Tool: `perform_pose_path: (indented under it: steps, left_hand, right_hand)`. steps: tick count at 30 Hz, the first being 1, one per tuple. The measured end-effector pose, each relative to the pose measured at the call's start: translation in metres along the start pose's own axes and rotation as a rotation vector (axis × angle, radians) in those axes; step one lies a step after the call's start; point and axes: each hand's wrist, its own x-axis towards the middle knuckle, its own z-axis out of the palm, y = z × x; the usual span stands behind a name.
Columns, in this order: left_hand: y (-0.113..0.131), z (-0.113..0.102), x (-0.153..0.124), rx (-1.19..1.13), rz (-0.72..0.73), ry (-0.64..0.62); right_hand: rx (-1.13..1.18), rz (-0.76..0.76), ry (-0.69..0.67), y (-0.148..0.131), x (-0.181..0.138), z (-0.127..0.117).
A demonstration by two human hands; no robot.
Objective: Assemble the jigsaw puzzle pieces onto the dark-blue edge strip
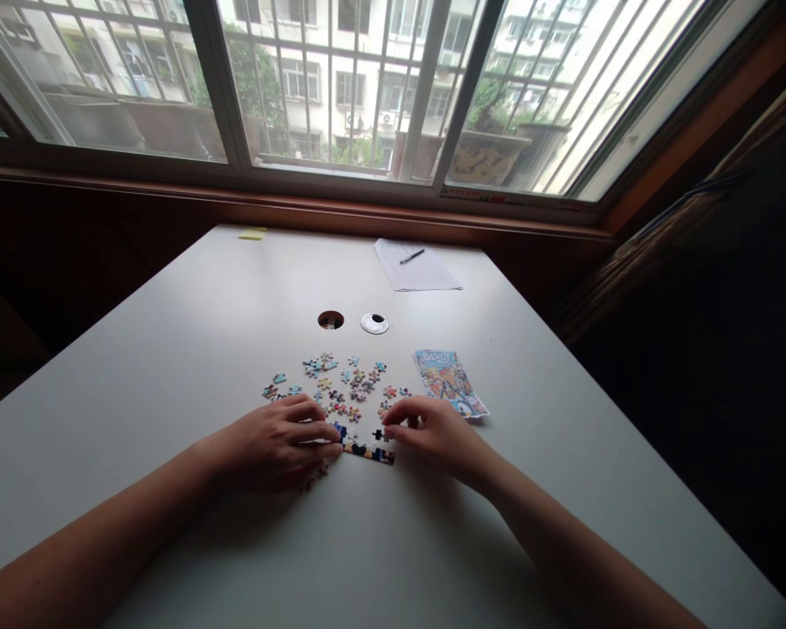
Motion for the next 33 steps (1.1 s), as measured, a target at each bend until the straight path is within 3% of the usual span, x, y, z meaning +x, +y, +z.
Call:
perform_pose_path:
  steps: [13,22,33]
  left_hand:
    - [0.001,0.0,0.0,0.013,-0.001,-0.011]
    - [0.0,0.001,0.001,0.013,0.004,-0.001]
    - [-0.001,0.001,0.001,0.018,0.012,-0.006]
  right_hand:
    - [-0.072,-0.041,0.032,-0.004,0.0,0.009]
    - [-0.304,-0.245,-0.032,0.007,-0.001,0.014]
    - [-0.297,-0.209,-0.094,0.0,-0.002,0.01]
